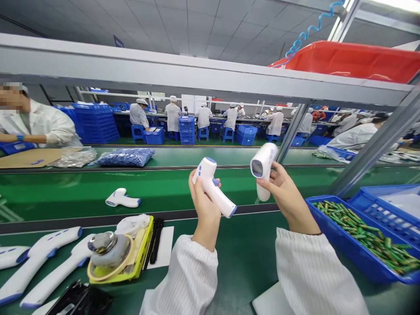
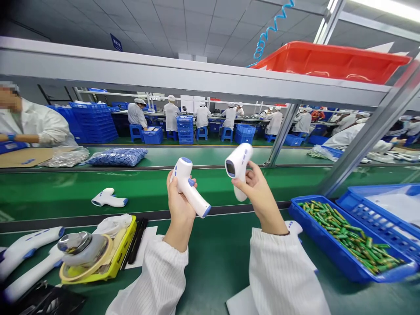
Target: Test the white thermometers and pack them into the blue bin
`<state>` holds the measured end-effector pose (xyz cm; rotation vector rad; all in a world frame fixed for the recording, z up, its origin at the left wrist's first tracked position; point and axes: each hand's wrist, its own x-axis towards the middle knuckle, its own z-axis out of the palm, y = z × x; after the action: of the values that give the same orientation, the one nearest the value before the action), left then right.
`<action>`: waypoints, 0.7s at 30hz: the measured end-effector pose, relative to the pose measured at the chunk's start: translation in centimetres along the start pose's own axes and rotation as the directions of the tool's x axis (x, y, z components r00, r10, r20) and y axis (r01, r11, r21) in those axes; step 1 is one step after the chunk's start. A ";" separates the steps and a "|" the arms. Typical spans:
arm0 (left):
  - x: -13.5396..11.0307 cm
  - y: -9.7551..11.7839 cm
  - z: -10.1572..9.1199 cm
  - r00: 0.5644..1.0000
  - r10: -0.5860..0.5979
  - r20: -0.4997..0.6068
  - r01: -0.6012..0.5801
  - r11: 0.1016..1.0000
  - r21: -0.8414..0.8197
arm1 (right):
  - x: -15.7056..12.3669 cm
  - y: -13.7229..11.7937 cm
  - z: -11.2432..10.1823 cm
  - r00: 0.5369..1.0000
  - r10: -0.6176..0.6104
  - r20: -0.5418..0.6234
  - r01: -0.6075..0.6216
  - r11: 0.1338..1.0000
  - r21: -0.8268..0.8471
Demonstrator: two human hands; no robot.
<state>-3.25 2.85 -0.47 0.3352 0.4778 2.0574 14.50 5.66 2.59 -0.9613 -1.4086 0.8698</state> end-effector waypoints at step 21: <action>3.9 -3.4 -5.4 0.980 -0.118 0.162 -0.126 0.269 0.955 | 0.3 3.2 1.6 0.976 -0.100 -0.191 0.151 0.951 0.271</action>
<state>-4.86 6.71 -6.67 1.2772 1.6237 1.4116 13.10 7.23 -0.36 -0.7025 -1.1440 0.8433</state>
